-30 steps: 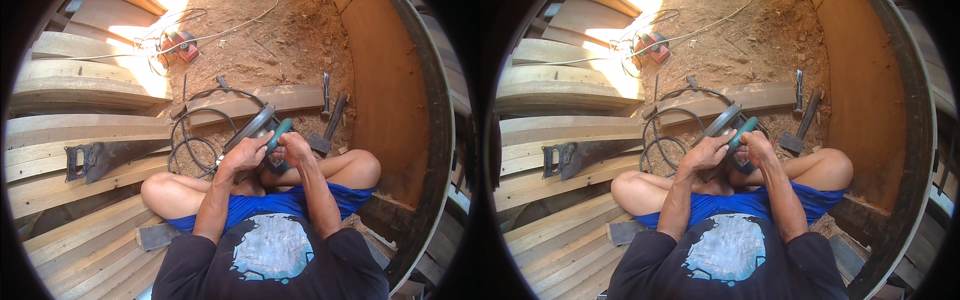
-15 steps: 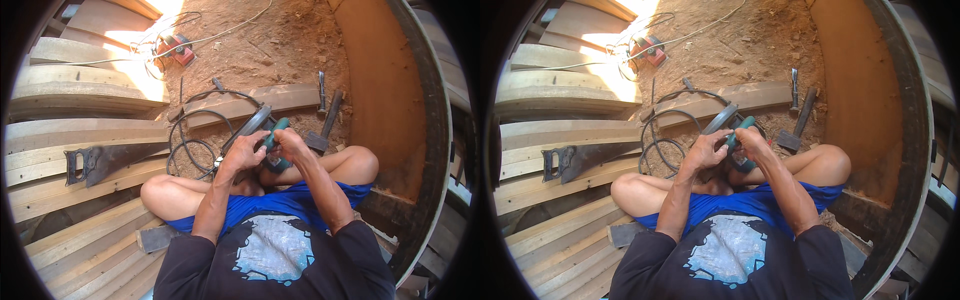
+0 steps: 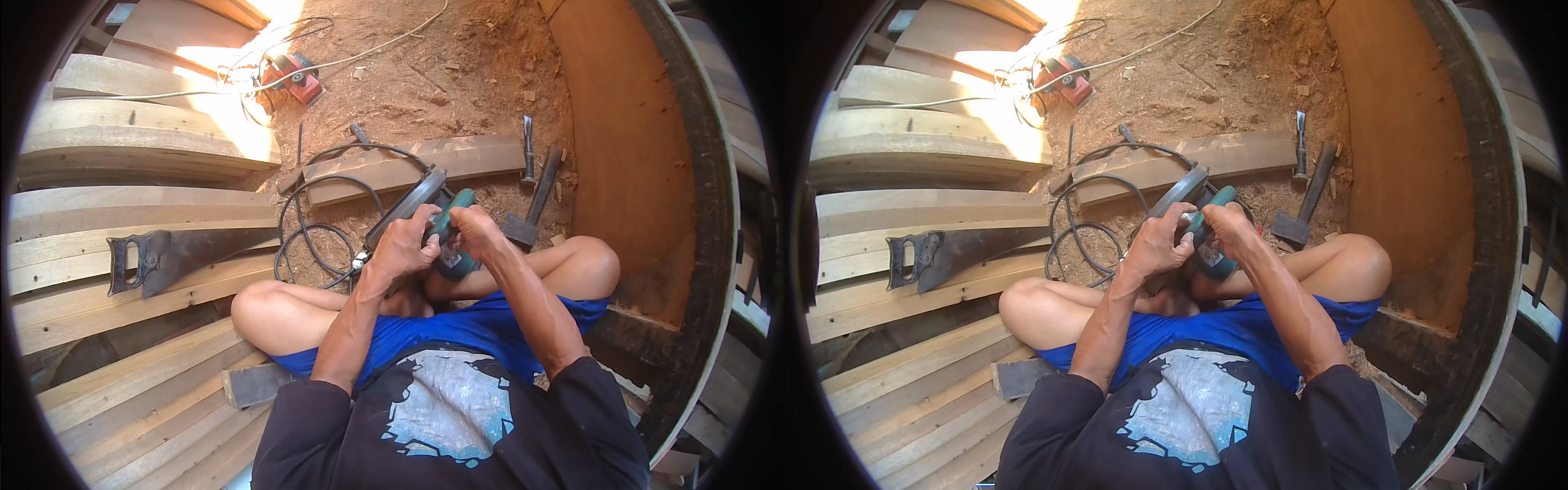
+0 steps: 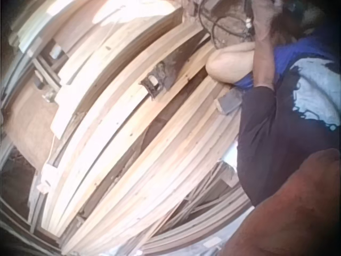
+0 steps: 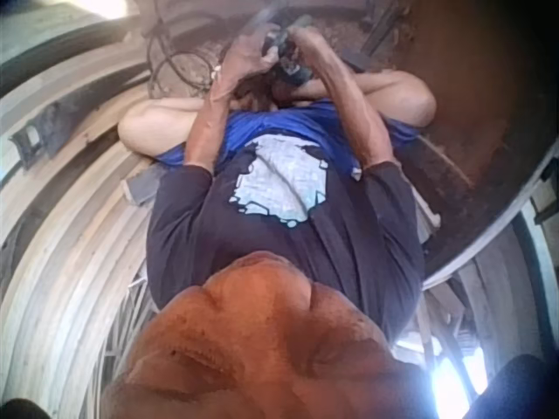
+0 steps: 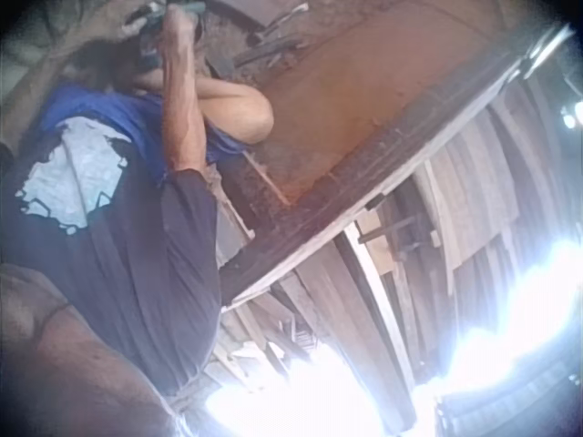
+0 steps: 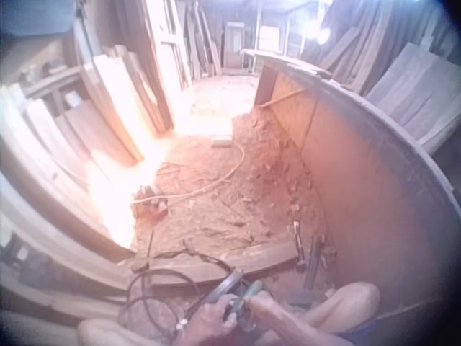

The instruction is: The person uses a screwdriver to loosen and tighten screws on the housing of a circular saw while sitting on the ground.

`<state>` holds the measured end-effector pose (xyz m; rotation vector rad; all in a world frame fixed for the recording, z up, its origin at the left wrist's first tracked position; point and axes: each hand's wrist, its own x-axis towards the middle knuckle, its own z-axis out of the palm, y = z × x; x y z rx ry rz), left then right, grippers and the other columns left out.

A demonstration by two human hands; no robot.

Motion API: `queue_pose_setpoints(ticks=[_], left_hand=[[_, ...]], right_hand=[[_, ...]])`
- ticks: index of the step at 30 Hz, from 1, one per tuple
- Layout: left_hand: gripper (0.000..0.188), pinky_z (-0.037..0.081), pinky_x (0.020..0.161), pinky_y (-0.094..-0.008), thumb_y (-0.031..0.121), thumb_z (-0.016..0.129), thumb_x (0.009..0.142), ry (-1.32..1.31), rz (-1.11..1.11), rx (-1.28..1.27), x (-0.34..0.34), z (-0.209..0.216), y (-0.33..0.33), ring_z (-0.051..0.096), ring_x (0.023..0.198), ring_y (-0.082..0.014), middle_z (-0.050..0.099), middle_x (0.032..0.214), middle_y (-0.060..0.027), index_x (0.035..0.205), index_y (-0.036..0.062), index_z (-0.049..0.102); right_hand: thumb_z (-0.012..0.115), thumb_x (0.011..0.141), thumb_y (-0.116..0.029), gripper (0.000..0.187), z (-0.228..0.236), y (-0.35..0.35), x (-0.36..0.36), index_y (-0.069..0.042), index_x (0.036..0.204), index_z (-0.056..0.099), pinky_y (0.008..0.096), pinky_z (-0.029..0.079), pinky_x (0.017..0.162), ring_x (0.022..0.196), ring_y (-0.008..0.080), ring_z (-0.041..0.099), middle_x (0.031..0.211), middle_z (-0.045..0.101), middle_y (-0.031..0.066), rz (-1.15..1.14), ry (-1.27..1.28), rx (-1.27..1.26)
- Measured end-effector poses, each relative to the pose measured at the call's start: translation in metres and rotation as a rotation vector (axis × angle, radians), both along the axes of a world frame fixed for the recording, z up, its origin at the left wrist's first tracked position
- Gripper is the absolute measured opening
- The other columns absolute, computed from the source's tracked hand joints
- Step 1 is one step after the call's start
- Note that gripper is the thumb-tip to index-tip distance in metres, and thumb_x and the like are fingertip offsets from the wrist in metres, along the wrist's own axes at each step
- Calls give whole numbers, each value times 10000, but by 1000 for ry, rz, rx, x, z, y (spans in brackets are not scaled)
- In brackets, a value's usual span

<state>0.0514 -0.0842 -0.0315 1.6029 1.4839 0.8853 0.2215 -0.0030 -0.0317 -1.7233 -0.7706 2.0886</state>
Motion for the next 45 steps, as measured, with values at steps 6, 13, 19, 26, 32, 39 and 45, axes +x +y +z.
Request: queue_pose_setpoints(ticks=[6, 13, 19, 26, 32, 39, 45], left_hand=[[440, 603, 800, -491, 111, 680, 832, 40, -7, -6, 4, 1, 0, 737, 861, -441, 748, 968, -249, 1252, 63, 558], [399, 610, 801, -429, 110, 692, 870, -30, 13, -36, 1, 0, 1, 768, 926, -338, 764, 1016, -221, 1246, 32, 585], [385, 561, 979, -348, 10, 629, 981, -354, -70, -384, -36, 4, 13, 720, 1135, -214, 752, 1198, -191, 1359, 0, 561], [409, 577, 980, -414, 18, 660, 948, -190, -169, -207, -33, -14, 2, 725, 1154, -320, 748, 1213, -206, 1356, 21, 629], [531, 581, 946, -442, 93, 738, 867, 116, -273, -159, -30, 7, 22, 736, 1049, -384, 755, 1124, -219, 1388, 84, 632], [574, 581, 881, -477, 111, 703, 839, 241, -309, -42, -23, 4, 14, 730, 956, -404, 752, 1005, -215, 1402, 84, 595], [533, 563, 820, -517, 85, 641, 821, 249, -316, 26, -15, 9, 15, 700, 894, -444, 714, 930, -250, 1346, 16, 575]], right_hand=[[590, 854, -112, 63, -9, 9, 8, -64, 813, 589, 358, 398, 521, 537, 155, 467, 693, 517, 48, 69, 0, -70], [565, 802, -31, 70, -2, 11, 11, -88, 763, 552, 386, 388, 496, 514, 173, 457, 639, 480, 43, 49, 11, -103], [583, 805, -52, 127, 0, 16, 12, -109, 752, 482, 372, 372, 489, 493, 147, 420, 651, 449, 22, 40, 104, -148], [562, 810, -36, 90, 13, 14, 0, -106, 776, 515, 411, 407, 569, 609, 195, 504, 761, 528, 59, 75, -56, -119], [548, 815, -43, 62, -1, 23, 14, -96, 841, 566, 414, 522, 659, 595, 202, 558, 770, 618, 61, 142, 40, -150], [554, 805, -61, 69, -1, 22, 9, -99, 861, 571, 397, 501, 608, 571, 195, 545, 741, 601, 57, 55, -13, -161], [557, 823, -95, 46, -12, 27, 17, -105, 866, 570, 401, 521, 644, 579, 186, 558, 763, 608, 51, 159, 46, -143]])
